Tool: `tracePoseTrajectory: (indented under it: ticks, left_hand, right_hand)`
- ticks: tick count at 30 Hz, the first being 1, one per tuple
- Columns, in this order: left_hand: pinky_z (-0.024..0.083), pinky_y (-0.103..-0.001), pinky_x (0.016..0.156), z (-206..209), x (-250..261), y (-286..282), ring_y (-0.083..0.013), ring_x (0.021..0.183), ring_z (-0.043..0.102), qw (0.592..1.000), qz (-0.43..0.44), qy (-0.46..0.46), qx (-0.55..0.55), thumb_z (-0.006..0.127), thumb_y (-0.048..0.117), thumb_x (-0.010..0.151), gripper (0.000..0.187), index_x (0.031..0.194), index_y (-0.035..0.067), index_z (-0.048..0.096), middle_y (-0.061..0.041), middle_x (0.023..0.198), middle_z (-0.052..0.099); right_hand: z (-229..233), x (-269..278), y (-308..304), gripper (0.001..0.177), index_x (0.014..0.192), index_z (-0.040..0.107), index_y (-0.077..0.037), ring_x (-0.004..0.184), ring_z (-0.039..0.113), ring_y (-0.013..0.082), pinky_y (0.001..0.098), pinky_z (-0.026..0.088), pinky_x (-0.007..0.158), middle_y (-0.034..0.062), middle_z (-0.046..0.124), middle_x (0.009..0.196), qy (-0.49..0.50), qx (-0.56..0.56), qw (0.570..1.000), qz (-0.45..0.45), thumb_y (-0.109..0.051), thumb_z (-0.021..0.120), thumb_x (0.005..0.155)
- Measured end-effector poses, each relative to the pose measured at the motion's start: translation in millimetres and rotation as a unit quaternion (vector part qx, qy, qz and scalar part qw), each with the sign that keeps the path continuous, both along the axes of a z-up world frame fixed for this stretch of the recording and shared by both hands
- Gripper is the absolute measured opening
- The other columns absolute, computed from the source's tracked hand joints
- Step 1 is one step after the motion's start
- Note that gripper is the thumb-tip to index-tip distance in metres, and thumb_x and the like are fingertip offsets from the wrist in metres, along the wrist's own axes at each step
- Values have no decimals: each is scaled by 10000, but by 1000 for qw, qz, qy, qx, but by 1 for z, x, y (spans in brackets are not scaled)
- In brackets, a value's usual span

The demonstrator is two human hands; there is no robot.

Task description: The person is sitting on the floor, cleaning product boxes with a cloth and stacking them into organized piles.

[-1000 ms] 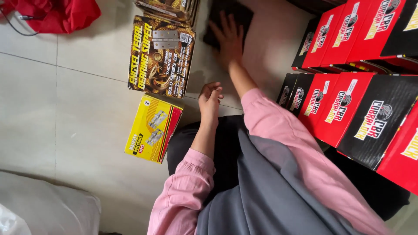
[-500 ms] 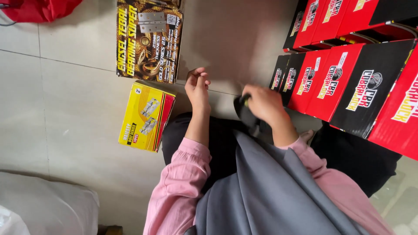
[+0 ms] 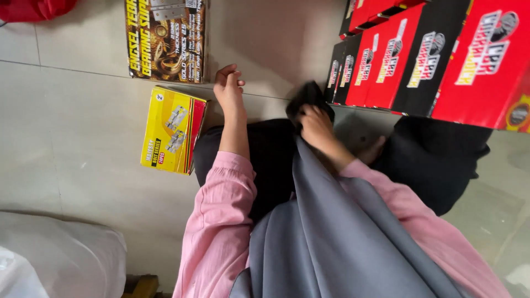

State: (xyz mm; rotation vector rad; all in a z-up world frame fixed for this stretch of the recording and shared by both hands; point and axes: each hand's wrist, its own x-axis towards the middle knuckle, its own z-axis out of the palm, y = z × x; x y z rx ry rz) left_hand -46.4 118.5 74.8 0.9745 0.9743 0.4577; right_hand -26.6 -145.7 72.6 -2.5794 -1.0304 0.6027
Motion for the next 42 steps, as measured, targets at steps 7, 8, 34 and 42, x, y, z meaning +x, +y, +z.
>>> tracePoseTrajectory:
  ticks: [7, 8, 34, 42]
  left_hand:
    - [395, -202, 535, 15, -9, -11, -107, 619, 643, 1000, -7, 8, 11, 604, 60, 875, 189, 1035, 73, 704, -55, 829, 684]
    - [395, -202, 535, 19, -10, -9, -107, 619, 643, 1000, -11, 9, 14, 604, 60, 875, 189, 1035, 73, 704, -55, 829, 684]
    - [440, -182, 583, 59, -61, -42, -88, 673, 654, 981, -105, 24, 163, 576, 40, 935, 176, 1040, 112, 697, -30, 860, 697]
    - [521, -149, 668, 83, -62, -100, -87, 809, 676, 951, -285, -3, 120, 561, 65, 968, 248, 1187, 119, 664, -35, 1000, 695]
  right_hand:
    - [93, -45, -136, 243, 907, 675, -191, 1123, 662, 345, 540, 494, 1024, -22, 556, 1254, 58, -113, 967, -222, 34, 623, 833]
    - [122, -46, -111, 243, 907, 675, -191, 1123, 662, 345, 540, 494, 1024, -22, 556, 1254, 61, -110, 966, -226, 34, 623, 833]
    - [211, -61, -274, 746, 1478, 423, -90, 1076, 629, 141, 291, 530, 968, 40, 600, 1170, 233, 409, 774, -423, 6, 783, 832]
    - [199, -48, -322, 682, 1416, 579, -139, 1280, 554, 414, 521, 455, 1059, 219, 528, 1412, 166, 59, 893, -414, -151, 842, 787]
